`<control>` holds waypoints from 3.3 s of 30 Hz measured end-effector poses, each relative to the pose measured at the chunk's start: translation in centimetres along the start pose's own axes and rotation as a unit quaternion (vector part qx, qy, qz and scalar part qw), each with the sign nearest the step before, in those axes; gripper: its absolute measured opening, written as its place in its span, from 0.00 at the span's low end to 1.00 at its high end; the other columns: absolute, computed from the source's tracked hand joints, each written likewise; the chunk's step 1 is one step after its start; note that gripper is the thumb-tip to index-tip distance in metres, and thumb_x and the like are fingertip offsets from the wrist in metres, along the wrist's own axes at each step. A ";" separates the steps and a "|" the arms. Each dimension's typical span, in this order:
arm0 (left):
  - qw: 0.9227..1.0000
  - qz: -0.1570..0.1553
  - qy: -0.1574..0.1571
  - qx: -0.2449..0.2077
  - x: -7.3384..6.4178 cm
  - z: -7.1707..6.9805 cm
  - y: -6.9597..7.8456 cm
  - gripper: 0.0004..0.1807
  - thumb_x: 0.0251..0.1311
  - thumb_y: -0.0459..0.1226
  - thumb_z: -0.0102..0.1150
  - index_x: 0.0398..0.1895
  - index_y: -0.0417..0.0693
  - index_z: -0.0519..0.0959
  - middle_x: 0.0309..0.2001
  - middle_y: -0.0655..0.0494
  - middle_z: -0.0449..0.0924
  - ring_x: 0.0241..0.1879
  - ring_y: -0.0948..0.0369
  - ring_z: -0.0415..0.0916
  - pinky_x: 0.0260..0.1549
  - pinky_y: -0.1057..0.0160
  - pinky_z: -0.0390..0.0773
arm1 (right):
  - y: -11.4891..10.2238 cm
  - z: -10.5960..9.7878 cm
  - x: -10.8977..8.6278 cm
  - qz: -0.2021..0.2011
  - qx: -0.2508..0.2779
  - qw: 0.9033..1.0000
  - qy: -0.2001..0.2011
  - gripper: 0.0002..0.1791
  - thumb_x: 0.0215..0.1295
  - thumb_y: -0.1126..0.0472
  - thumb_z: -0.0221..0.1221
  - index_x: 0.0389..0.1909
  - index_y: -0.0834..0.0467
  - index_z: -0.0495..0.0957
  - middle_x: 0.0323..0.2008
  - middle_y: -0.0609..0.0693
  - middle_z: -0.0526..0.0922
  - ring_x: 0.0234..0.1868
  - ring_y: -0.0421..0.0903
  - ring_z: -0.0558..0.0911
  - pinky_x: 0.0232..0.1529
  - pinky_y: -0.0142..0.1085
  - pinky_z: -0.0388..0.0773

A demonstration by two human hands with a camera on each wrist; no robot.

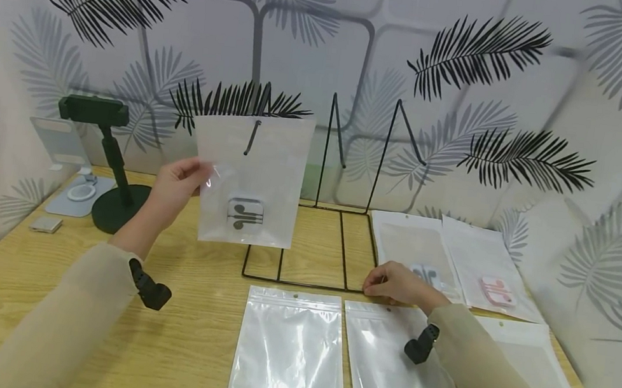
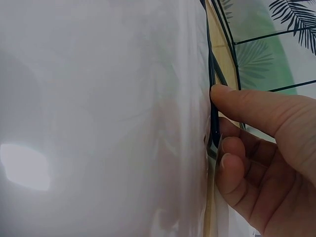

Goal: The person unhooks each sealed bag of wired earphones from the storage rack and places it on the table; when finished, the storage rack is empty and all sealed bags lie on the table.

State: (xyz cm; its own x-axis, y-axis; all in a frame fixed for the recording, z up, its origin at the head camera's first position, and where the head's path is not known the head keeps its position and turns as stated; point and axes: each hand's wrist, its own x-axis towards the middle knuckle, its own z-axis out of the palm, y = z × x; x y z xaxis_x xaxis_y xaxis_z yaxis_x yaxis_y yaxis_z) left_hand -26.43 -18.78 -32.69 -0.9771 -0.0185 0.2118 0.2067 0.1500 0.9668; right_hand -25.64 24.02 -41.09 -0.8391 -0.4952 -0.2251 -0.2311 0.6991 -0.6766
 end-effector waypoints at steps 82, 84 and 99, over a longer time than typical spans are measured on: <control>0.998 0.023 -0.062 0.015 -6.5 -1.5 0.6 0.25 0.65 0.44 0.51 0.57 0.34 0.70 0.45 0.58 0.75 0.42 0.65 0.75 0.43 0.71 0.76 | -0.2 0.0 -0.2 0.009 -0.003 1.000 0.004 0.03 0.59 0.62 0.62 0.30 0.57 0.83 0.20 0.45 0.77 0.17 0.39 0.68 0.15 0.30 0.67; 0.998 0.019 -0.062 0.017 -6.6 -1.5 0.7 0.25 0.65 0.44 0.51 0.57 0.35 0.71 0.46 0.59 0.75 0.43 0.64 0.75 0.43 0.71 0.76 | -0.2 0.0 -0.2 0.007 -0.003 1.000 0.003 0.03 0.59 0.62 0.61 0.30 0.57 0.83 0.21 0.45 0.77 0.17 0.39 0.68 0.15 0.30 0.67; 0.997 0.013 -0.071 0.025 -7.2 -1.7 1.1 0.23 0.66 0.43 0.50 0.57 0.35 0.71 0.47 0.56 0.73 0.43 0.64 0.74 0.43 0.70 0.76 | 0.1 -0.1 -0.2 -0.003 0.003 1.000 0.004 0.03 0.59 0.63 0.61 0.29 0.58 0.83 0.22 0.46 0.78 0.17 0.40 0.68 0.15 0.31 0.66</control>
State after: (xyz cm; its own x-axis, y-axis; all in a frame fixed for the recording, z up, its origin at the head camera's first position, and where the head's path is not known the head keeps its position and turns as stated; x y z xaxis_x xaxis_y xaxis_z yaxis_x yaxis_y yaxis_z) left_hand -19.07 -20.11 -32.92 -0.9695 0.1261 0.2102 0.2322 0.1976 0.9524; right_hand -25.50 24.21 -41.04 -0.8410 -0.4964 -0.2154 -0.2343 0.6930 -0.6818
